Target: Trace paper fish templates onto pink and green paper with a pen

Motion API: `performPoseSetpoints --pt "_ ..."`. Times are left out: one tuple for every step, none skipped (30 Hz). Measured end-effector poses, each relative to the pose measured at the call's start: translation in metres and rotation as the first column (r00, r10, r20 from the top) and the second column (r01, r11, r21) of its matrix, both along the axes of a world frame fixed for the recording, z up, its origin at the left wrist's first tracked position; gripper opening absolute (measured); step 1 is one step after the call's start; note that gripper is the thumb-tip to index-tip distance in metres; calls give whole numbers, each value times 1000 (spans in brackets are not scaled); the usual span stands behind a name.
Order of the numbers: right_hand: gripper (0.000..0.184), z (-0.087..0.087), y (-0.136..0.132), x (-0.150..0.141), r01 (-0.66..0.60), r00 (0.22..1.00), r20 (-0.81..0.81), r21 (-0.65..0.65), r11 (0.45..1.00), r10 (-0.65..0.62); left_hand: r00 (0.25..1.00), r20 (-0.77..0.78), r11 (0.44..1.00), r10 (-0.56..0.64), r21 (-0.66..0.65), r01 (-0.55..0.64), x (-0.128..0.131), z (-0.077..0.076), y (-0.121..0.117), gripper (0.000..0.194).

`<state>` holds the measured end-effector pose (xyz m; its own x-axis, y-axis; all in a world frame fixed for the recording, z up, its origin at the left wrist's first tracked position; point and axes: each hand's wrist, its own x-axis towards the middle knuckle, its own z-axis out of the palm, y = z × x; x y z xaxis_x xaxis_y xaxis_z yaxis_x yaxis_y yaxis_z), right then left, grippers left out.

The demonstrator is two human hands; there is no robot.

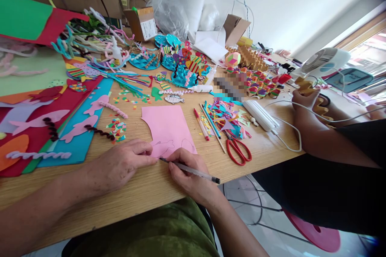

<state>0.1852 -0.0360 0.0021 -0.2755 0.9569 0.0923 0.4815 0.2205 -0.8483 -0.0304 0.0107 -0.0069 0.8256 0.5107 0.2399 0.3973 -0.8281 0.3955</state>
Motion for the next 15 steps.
performPoseSetpoints --pt "8 0 0 0 -2 1000 0 3 1000 2 1000 2 1000 2 -5 -2 0 1 0 39" --pt "8 0 1 0 -1 1000 -2 5 1000 1 1000 4 1000 0 -14 0 0 2 0 39" --pt "8 0 1 0 3 1000 -4 3 1000 -3 1000 4 1000 1 -27 -1 0 3 1 39" --pt "8 0 1 1 10 1000 -8 -5 1000 -10 1000 3 999 4 -45 -4 -1 5 1 40" --pt "8 0 1 2 20 1000 -18 -18 1000 -21 1000 1 998 7 -67 -7 -1 6 1 41" --pt "8 1 0 3 29 999 -37 -34 999 -30 1000 -4 996 11 -92 -11 -2 8 2 42" --pt "8 2 -1 4 37 997 -65 -50 998 -40 1000 -11 993 15 -117 -16 -3 10 3 42" --pt "8 4 -2 5 45 994 -94 -60 997 -51 1000 -13 990 22 -139 -23 -3 12 4 41" --pt "8 6 -3 5 53 991 -119 -66 996 -60 1000 -14 987 27 -157 -29 -4 13 5 40" --pt "8 9 -4 5 62 988 -135 -67 996 -70 999 -18 984 29 -174 -32 -4 14 5 38" --pt "8 12 -5 3 72 987 -141 -67 995 -81 999 -18 981 38 -189 -41 -4 15 6 37" --pt "8 14 -6 1 80 987 -137 -69 994 -89 999 -15 978 50 -201 -52 -5 15 7 35" --pt "8 16 -7 -2 88 987 -130 -73 993 -97 998 -8 976 62 -211 -62 -5 15 8 35" --pt "8 16 -7 -6 94 987 -124 -76 993 -103 998 3 973 70 -221 -68 -6 16 9 34" --pt "8 16 -6 -9 99 987 -121 -78 992 -108 997 24 971 77 -230 -70 -7 16 10 33"
